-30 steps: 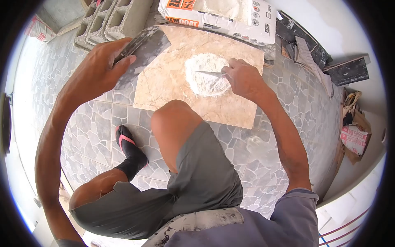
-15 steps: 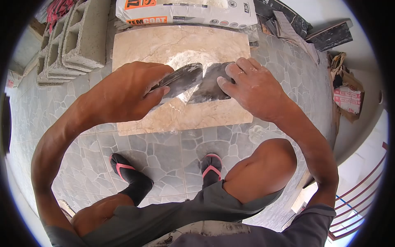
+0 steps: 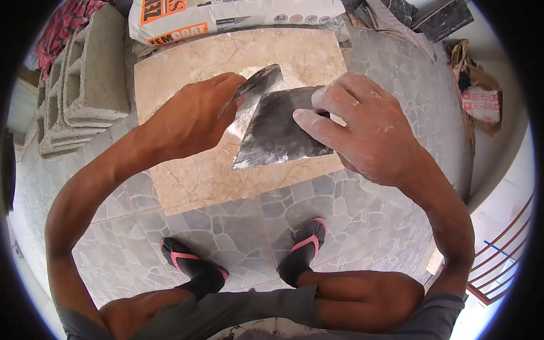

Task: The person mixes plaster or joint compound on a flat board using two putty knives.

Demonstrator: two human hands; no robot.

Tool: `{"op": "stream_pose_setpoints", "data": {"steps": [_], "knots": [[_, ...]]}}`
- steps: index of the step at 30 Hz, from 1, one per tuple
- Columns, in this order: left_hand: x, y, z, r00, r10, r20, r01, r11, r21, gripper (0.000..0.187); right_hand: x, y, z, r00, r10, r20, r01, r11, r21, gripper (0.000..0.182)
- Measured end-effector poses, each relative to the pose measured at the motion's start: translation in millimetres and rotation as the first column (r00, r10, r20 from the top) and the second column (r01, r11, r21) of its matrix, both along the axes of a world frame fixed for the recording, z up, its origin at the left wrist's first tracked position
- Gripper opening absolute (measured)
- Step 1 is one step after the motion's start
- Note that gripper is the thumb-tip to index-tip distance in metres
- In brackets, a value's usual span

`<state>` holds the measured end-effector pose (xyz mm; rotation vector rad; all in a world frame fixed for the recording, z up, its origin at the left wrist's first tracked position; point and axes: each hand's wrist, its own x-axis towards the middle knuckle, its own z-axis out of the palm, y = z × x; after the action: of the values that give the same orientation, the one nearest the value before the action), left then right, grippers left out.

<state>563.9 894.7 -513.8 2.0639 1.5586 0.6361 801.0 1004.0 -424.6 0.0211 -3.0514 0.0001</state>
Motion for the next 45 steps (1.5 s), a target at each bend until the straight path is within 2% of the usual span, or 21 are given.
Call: {"op": "stream_pose_setpoints", "data": {"steps": [5, 8, 9, 11, 12, 13, 14, 16, 17, 20, 23, 24, 25, 26, 27, 28, 30, 33, 36, 42, 45], "knots": [[-2.4, 0.0, 5.5, 1.0, 0.019, -0.001, -0.019, 0.992, 0.127, 0.021, 31.8, -5.2, -3.5, 0.999, -0.001, -0.052, 0.001, 1.0, 0.004, 0.046], [-4.5, -5.9, 18.2, 0.999, 0.033, 0.008, -0.034, 0.99, 0.141, 0.023, 52.4, 0.4, -7.1, 0.987, -0.142, -0.077, 0.13, 0.981, -0.144, 0.033], [-3.9, -8.7, 26.7, 0.997, 0.071, 0.024, -0.072, 0.996, 0.058, 0.026, 57.5, 2.0, -8.8, 0.951, -0.302, -0.061, 0.271, 0.915, -0.298, 0.027], [-6.4, -12.1, 35.9, 0.994, 0.104, 0.013, -0.104, 0.995, 0.004, 0.027, 67.2, 5.5, -14.2, 0.813, -0.58, 0.052, 0.5, 0.65, -0.572, 0.018], [-8.1, -13.1, 41.0, 0.993, 0.12, 0.008, -0.12, 0.992, -0.023, 0.028, 73.1, 12.7, -18.2, 0.738, -0.657, 0.153, 0.558, 0.468, -0.685, 0.02], [-9.3, -13.7, 49.3, 0.986, 0.165, 0.01, -0.162, 0.976, -0.146, 0.03, 80.3, 23.5, -22.7, 0.658, -0.704, 0.267, 0.59, 0.261, -0.764, 0.022], [-11.8, -14.8, 50.5, 0.985, 0.175, 0.001, -0.173, 0.976, -0.135, 0.029, 87.9, 30.3, -26.6, 0.575, -0.718, 0.391, 0.595, 0.04, -0.803, 0.024], [-24.4, -15.7, 47.5, 0.98, 0.198, -0.018, -0.198, 0.974, -0.11, 0.029, 100.3, 36.5, -34.9, 0.629, -0.679, 0.379, 0.276, -0.261, -0.925, 0.029], [-24.0, -14.3, 45.2, 0.989, 0.15, 0.008, -0.149, 0.981, 0.123, 0.034, 102.4, 34.8, -34.7, 0.654, -0.663, 0.364, 0.098, -0.403, -0.91, 0.032], [-28.8, -18.2, 56.6, 0.972, 0.225, -0.067, -0.231, 0.967, -0.105, 0.035, 102.7, 19.4, -32.1, 0.599, -0.7, 0.388, 0.095, -0.42, -0.903, 0.041], [-24.0, -18.7, 66.6, 0.984, 0.178, -0.027, -0.179, 0.961, -0.211, 0.035, 91.4, -5.4, -18.8, 0.62, -0.687, 0.38, 0.219, -0.314, -0.924, 0.036], [-26.3, -18.7, 62.0, 0.983, 0.182, -0.008, -0.18, 0.964, -0.198, 0.038, 87.1, -14.3, -14.9, 0.583, -0.713, 0.39, 0.458, -0.108, -0.882, 0.034], [-31.0, -18.3, 52.0, 0.982, 0.188, 0.014, -0.182, 0.966, -0.184, 0.041, 82.8, -23.0, -11.2, 0.547, -0.741, 0.388, 0.662, 0.099, -0.743, 0.032], [-34.1, -19.3, 41.8, 0.98, 0.194, 0.04, -0.185, 0.968, -0.171, 0.045, 83.1, -30.1, -8.7, 0.516, -0.77, 0.375, 0.805, 0.287, -0.519, 0.03], [-36.5, -22.4, 32.1, 0.979, 0.19, 0.078, -0.175, 0.97, -0.171, 0.044, 89.4, -37.0, -25.0, 0.713, -0.694, 0.102, 0.664, 0.621, -0.417, 0.026], [-39.2, -26.2, 23.1, 0.976, 0.186, 0.115, -0.165, 0.971, -0.171, 0.043, 91.1, -41.6, -35.8, 0.762, -0.633, 0.138, 0.636, 0.692, -0.34, 0.03], [-38.6, -32.9, 19.2, 0.968, 0.214, 0.132, -0.182, 0.959, -0.218, 0.042, 94.8, -42.4, -68.6, 0.864, -0.504, 0.027, 0.502, 0.855, -0.129, 0.039], [-37.6, -49.5, 23.3, 0.951, 0.286, 0.116, -0.234, 0.913, -0.333, 0.04, 87.8, -43.6, -103.7, 0.921, -0.382, -0.078, 0.389, 0.913, 0.126, 0.048], [-42.5, -57.6, 17.2, 0.931, 0.322, 0.175, -0.236, 0.892, -0.384, 0.039, 82.2, -57.9, -122.3, 0.912, -0.41, -0.014, 0.402, 0.889, 0.218, 0.05], [-47.2, -62.9, 16.4, 0.921, 0.349, 0.174, -0.261, 0.882, -0.391, 0.037, 80.2, -64.7, -163.2, 0.932, -0.357, 0.058, 0.333, 0.909, 0.253, 0.052], [-50.3, -60.9, 27.7, 0.938, 0.327, 0.117, -0.249, 0.868, -0.43, 0.037, 77.9, -59.4, -143.1, 0.922, -0.365, 0.127, 0.331, 0.916, 0.228, 0.052]]}}
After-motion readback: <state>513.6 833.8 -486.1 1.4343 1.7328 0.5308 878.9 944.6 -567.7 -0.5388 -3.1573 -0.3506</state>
